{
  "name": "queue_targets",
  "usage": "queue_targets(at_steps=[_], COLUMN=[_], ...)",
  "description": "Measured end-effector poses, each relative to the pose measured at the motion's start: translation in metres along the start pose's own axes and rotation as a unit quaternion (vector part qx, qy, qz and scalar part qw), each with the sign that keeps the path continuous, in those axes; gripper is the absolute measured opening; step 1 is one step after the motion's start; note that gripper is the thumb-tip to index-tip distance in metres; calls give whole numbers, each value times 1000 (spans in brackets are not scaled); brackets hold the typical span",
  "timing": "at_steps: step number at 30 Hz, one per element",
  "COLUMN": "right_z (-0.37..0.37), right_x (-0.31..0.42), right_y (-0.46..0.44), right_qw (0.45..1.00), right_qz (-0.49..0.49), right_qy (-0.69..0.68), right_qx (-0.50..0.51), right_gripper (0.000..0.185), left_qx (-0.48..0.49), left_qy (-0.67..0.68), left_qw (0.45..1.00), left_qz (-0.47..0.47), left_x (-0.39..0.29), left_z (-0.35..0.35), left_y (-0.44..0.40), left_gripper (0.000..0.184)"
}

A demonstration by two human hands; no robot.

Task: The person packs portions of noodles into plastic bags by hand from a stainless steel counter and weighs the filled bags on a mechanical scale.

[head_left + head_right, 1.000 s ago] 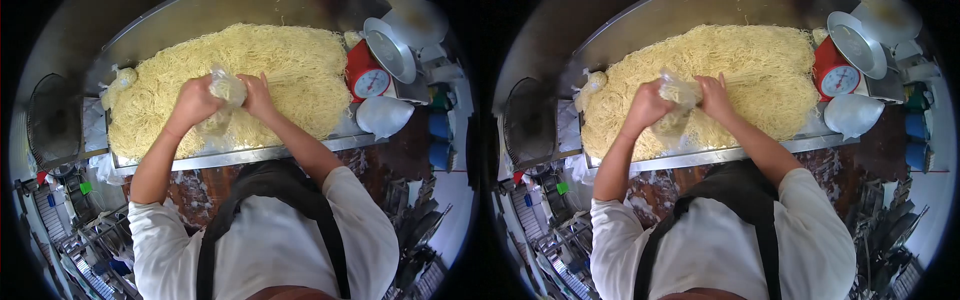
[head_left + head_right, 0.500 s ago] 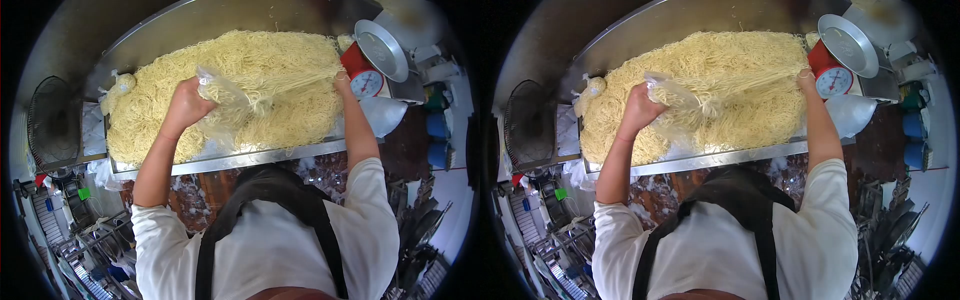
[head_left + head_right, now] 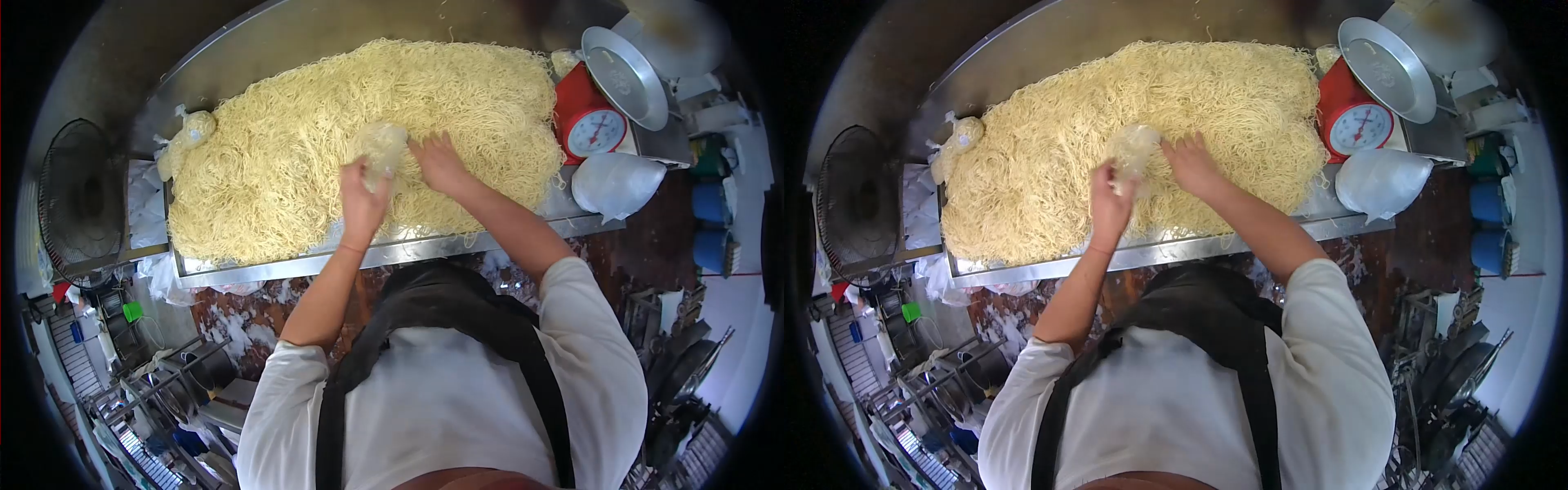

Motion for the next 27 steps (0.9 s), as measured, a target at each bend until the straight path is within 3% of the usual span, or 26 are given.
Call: queue_targets(at_steps=[2,3,5,6,8,9,10,11,13,15,16,17,18,23,26,27], right_z=[-23,-18,-2,16,40,30,16,4,1,7,13,25,29,7,5,38], right_x=[-1,-1,-1,6,30,29,35,39,46,45,46,56,60,66,48,57], right_y=[-3,-8,-18,-27,-37,-46,-54,-54,-48,-41,-19,3,22,45,-3,-14], right_qw=[999,992,951,957,954,891,789,650,627,742,840,904,927,984,941,937], right_qz=[-2,-26,-75,-19,91,-22,-134,-240,-270,-174,-56,68,39,-78,-112,-64], right_qy=[-29,-102,-245,-255,-275,-445,-594,-716,-712,-637,-539,-418,-369,-140,-307,-340], right_qx=[22,72,172,140,78,85,88,87,164,119,31,-58,-59,-73,84,53], right_gripper=[46,45,43,37,28,25,22,20,25,33,38,43,48,60,54,51], left_qx=[53,38,91,116,63,57,51,41,84,69,58,43,26,5,21,35], left_qy=[-12,-22,80,133,187,193,199,199,363,477,501,525,549,586,589,594], left_qw=[999,999,989,975,976,976,977,979,917,840,820,798,773,731,724,725], left_qz=[-2,0,90,134,94,78,61,23,141,247,271,294,316,350,358,347], left_x=[-2,3,27,29,-31,-47,-56,-60,-47,-23,-9,5,16,0,-32,-36], left_z=[-25,-29,-35,-33,6,13,16,17,10,8,13,18,21,30,33,32], left_y=[17,13,-5,-11,-24,-28,-30,-35,-35,-39,-43,-46,-48,-52,-36,-31], left_gripper=[46,31,19,16,18,18,18,16,12,10,9,9,9,10,10,10])
Point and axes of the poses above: each hand's wrist, its own y-axis away from the middle knuckle, its own z-axis out of the back of the hand, x = y × z, the point moved 7 cm from there along -y, towards the middle knuckle, and after that the axes turned 6 degrees about -y, right-handed, at the moved point
